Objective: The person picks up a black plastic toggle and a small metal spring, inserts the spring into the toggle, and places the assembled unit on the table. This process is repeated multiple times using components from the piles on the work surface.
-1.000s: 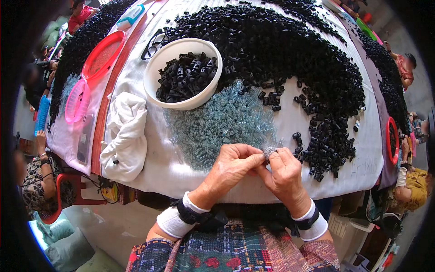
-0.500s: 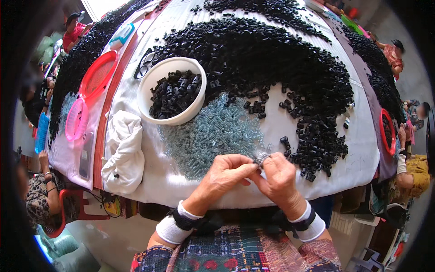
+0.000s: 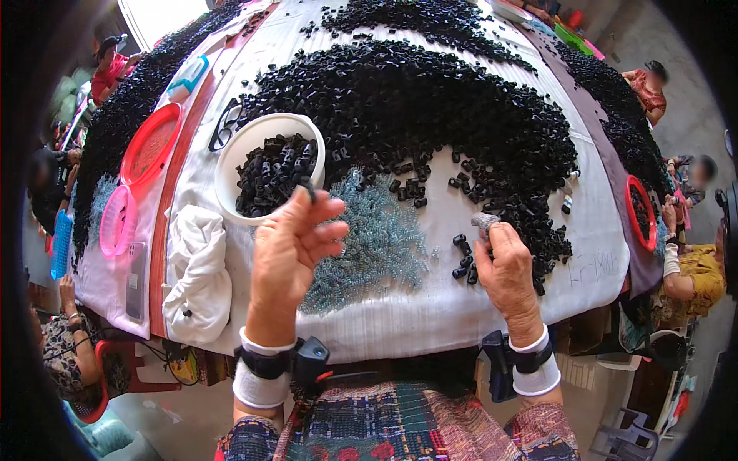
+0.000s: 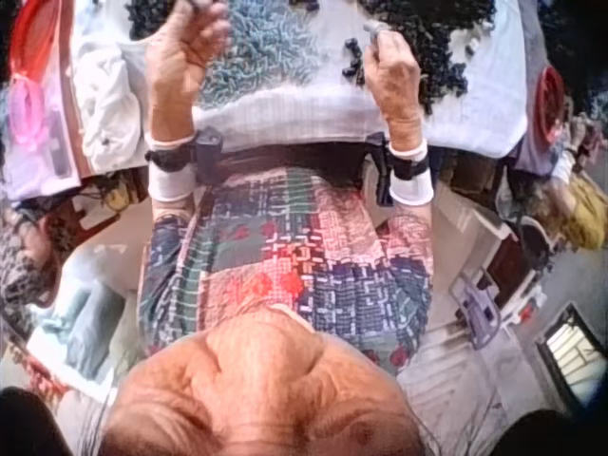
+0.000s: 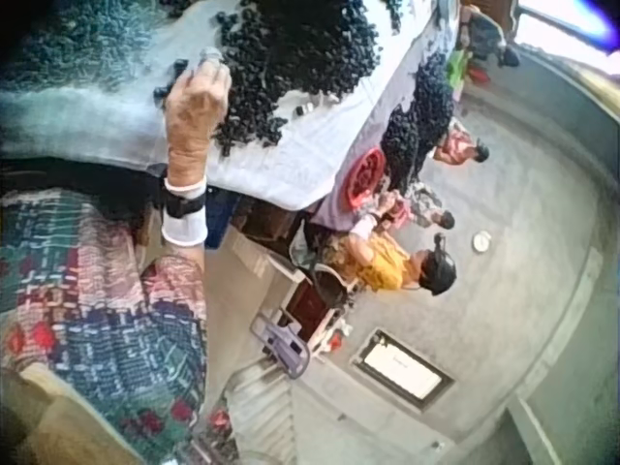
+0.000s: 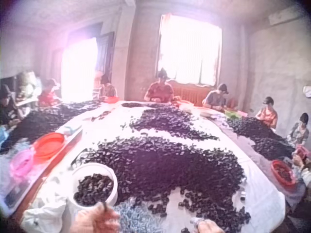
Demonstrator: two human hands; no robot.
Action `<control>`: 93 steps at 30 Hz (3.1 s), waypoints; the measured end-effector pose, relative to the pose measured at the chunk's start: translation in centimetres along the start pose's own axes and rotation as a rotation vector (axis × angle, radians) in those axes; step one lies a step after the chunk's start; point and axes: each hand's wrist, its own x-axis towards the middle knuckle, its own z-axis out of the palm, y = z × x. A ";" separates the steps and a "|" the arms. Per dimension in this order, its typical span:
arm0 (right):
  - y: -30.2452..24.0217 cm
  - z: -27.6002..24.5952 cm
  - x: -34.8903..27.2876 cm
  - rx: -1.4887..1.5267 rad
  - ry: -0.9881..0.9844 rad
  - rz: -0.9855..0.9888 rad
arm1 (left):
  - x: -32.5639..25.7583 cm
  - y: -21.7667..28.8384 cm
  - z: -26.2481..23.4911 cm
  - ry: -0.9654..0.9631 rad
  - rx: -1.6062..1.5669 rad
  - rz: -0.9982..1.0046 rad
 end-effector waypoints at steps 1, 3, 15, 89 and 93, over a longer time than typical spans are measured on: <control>0.0 0.2 0.1 -0.004 0.000 0.002 | 0.6 0.7 -0.3 0.021 -0.057 0.014; -0.3 0.7 0.3 -0.070 -0.021 -0.042 | 1.7 1.4 -0.9 0.021 -0.096 0.015; -1.3 3.2 0.7 -0.202 -0.016 -0.089 | 0.3 0.6 -0.4 -0.170 0.080 -0.018; -1.8 3.7 -0.3 -0.063 -0.063 -0.254 | -3.9 -6.1 0.4 -0.368 0.298 -0.481; -1.4 3.6 -0.6 -0.054 -0.075 -0.231 | -4.0 -6.0 0.5 -0.358 0.290 -0.476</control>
